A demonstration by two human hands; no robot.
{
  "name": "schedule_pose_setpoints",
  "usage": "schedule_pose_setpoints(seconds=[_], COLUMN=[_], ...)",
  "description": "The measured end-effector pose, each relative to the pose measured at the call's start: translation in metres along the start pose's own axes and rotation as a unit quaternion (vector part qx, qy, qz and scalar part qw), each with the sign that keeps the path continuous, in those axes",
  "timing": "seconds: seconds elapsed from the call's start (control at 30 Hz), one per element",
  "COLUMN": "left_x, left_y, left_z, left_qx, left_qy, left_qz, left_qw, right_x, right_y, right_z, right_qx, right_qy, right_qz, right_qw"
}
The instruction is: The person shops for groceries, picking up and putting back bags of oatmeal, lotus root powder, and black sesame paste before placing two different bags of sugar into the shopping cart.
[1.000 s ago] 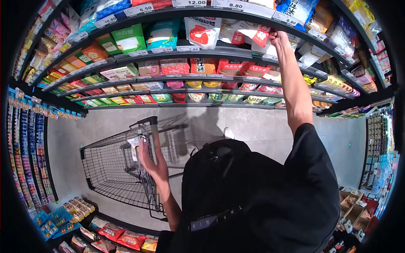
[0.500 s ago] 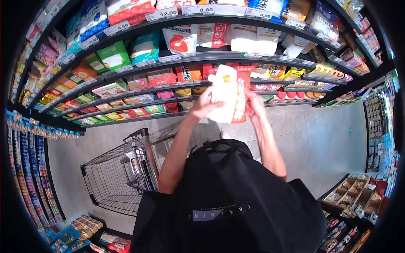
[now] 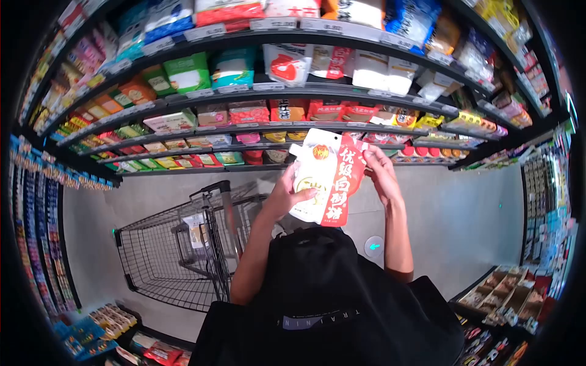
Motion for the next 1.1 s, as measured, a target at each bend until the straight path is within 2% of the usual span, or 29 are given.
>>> schedule_pose_setpoints(seconds=[0.1,0.2,0.27,0.3,0.37,0.4,0.43,0.5,0.57,0.63,0.67,0.7,0.77,0.8,0.9,0.93,1.03,1.1], left_x=[-0.023,-0.036,-0.034,-0.032,-0.024,-0.017,-0.014,-0.016,-0.019,-0.024,-0.021,-0.014,0.001,0.002,0.037,0.041,0.079,0.083], left_y=[0.032,0.058,0.071,0.077,0.088,0.092,0.099,0.118,0.136,0.172,0.190,0.207,0.241,0.261,0.301,0.312,0.329,0.336], left_z=[0.007,0.017,0.024,0.028,0.036,0.041,0.045,0.048,0.060,0.073,0.081,0.089,0.103,0.106,0.118,0.120,0.143,0.149], left_qx=[-0.018,-0.024,-0.022,-0.014,-0.034,-0.051,-0.077,-0.122,-0.186,-0.291,-0.323,-0.354,-0.462,-0.488,-0.571,-0.594,-0.659,-0.682], left_qy=[0.036,0.047,0.059,0.065,0.070,0.057,0.043,0.088,0.078,0.130,0.147,0.156,0.166,0.201,0.332,0.352,0.392,0.425], left_qz=[-0.020,-0.044,-0.056,-0.060,-0.070,-0.083,-0.096,-0.118,-0.174,-0.152,-0.186,-0.200,-0.264,-0.278,-0.350,-0.360,-0.388,-0.354], left_qw=[0.999,0.998,0.996,0.996,0.994,0.994,0.991,0.981,0.964,0.936,0.916,0.900,0.830,0.802,0.664,0.627,0.512,0.478], right_x=[0.037,0.057,0.070,0.081,0.094,0.090,0.095,0.099,0.101,0.096,0.090,0.078,0.048,0.025,-0.049,-0.065,-0.140,-0.186], right_y=[-0.008,-0.026,-0.037,-0.037,-0.026,-0.032,-0.034,-0.030,-0.025,-0.008,-0.011,-0.005,0.006,0.005,0.021,0.035,0.054,0.057], right_z=[-0.030,-0.058,-0.083,-0.102,-0.148,-0.160,-0.174,-0.208,-0.242,-0.290,-0.313,-0.340,-0.389,-0.410,-0.469,-0.485,-0.516,-0.526], right_qx=[0.126,0.219,0.330,0.364,0.424,0.415,0.416,0.469,0.491,0.512,0.565,0.594,0.627,0.651,0.677,0.689,0.685,0.666], right_qy=[0.039,0.162,0.216,0.255,0.349,0.390,0.463,0.422,0.418,0.360,0.376,0.379,0.356,0.327,0.278,0.290,0.278,0.317], right_qz=[0.000,-0.011,-0.018,-0.062,-0.020,-0.015,0.033,0.053,0.071,-0.003,0.040,0.038,0.017,-0.024,-0.106,-0.094,-0.196,-0.255], right_qw=[0.991,0.962,0.919,0.894,0.835,0.822,0.782,0.774,0.761,0.780,0.734,0.708,0.693,0.685,0.673,0.658,0.645,0.625])
Point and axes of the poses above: each hand's wrist, its own y-axis away from the middle knuckle, its own z-axis out of the back of the hand, x = y × z, the point moved 1 cm from there along -y, towards the middle knuckle
